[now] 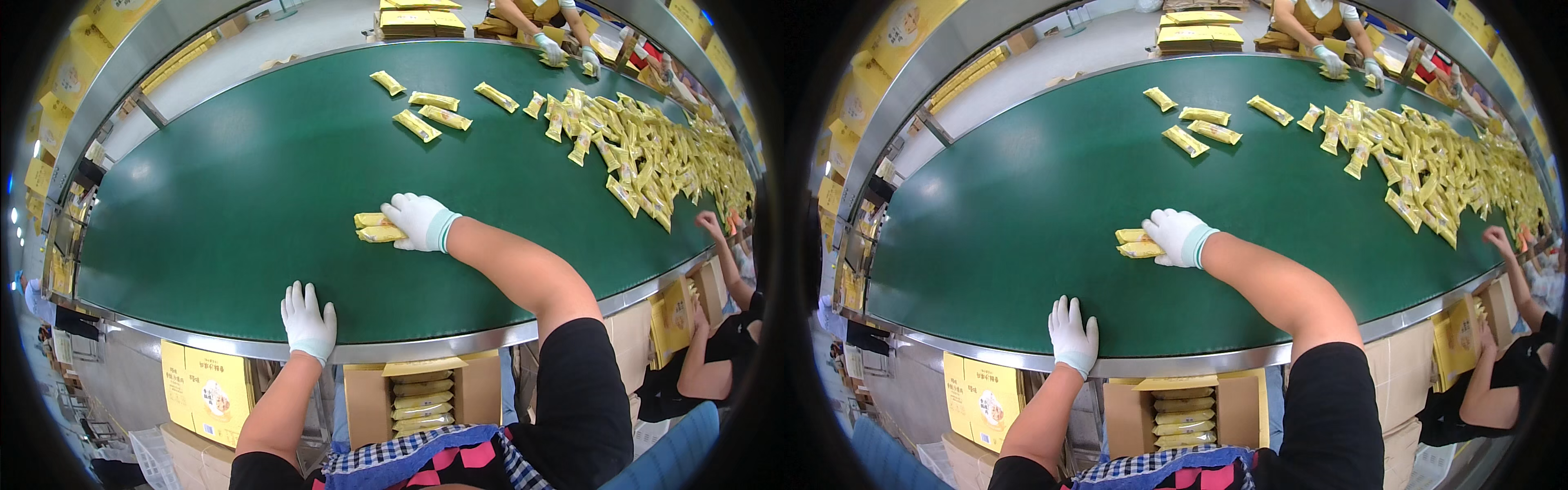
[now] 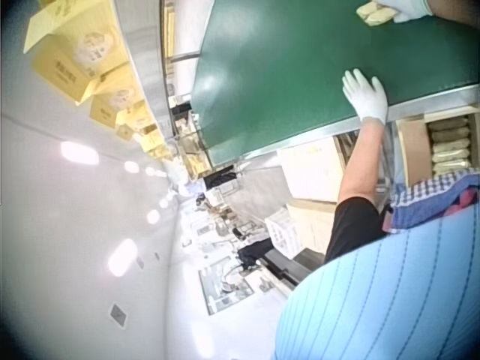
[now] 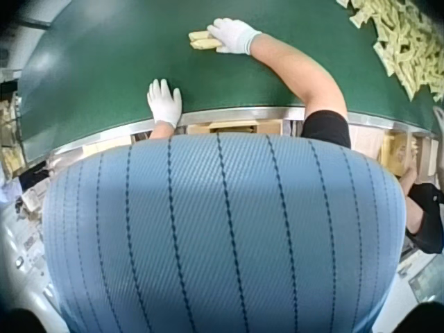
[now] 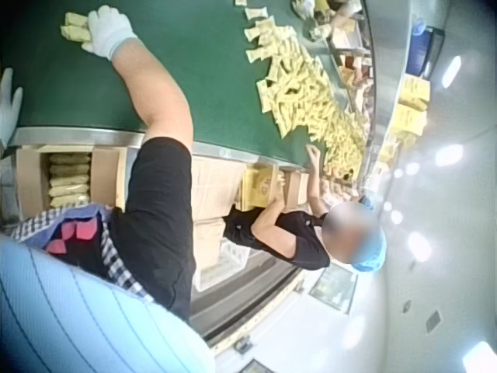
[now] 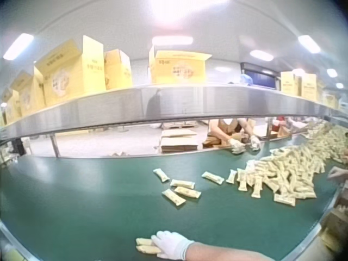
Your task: The person picks up yellow packages from a conveyor belt and stacks them inside small boxes, then places the filled boxes onto a stack.
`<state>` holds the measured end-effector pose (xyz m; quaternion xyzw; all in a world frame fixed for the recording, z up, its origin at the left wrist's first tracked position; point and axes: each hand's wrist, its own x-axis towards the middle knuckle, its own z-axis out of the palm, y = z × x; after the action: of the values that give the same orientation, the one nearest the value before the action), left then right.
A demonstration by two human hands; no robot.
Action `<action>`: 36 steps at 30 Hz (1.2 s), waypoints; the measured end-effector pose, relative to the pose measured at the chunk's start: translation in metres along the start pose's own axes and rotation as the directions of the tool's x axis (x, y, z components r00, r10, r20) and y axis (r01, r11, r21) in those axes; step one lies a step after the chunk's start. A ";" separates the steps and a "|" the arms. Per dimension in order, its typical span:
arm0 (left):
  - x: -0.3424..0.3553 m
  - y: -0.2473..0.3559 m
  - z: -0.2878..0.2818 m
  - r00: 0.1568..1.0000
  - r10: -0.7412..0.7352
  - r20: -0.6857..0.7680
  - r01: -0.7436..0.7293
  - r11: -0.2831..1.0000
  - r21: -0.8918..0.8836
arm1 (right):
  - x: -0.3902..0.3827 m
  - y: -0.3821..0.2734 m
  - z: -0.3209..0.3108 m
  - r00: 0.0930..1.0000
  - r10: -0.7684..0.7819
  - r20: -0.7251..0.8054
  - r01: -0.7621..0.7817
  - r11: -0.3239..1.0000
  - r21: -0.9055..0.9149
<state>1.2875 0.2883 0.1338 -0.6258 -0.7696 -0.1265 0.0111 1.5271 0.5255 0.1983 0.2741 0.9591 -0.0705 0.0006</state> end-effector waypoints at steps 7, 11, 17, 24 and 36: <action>0.000 0.004 -0.004 1.000 0.010 -0.005 -0.010 1.000 -0.005 | 0.069 0.093 -0.039 0.790 0.603 -0.111 -0.549 0.776 0.311; 0.000 0.009 -0.009 1.000 0.025 -0.003 -0.025 0.999 -0.023 | 0.108 0.163 -0.016 0.615 0.788 -0.007 -0.706 0.555 0.440; 0.000 0.008 -0.009 1.000 0.008 0.008 -0.008 1.000 -0.013 | 0.106 0.121 -0.013 0.802 0.597 0.002 -0.587 0.788 0.183; 0.003 0.011 -0.005 0.999 -0.029 0.033 0.028 0.999 0.024 | 0.068 0.043 -0.010 0.969 0.243 -0.037 -0.243 0.970 0.022; 0.000 0.021 -0.011 0.998 -0.051 0.031 0.050 0.999 0.021 | 0.081 0.190 -0.044 0.543 0.825 -0.153 -0.791 0.564 0.237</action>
<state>1.3058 0.2903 0.1486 -0.6080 -0.7864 -0.1090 0.0020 1.5598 0.7341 0.2132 0.6914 0.7086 -0.0942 -0.1052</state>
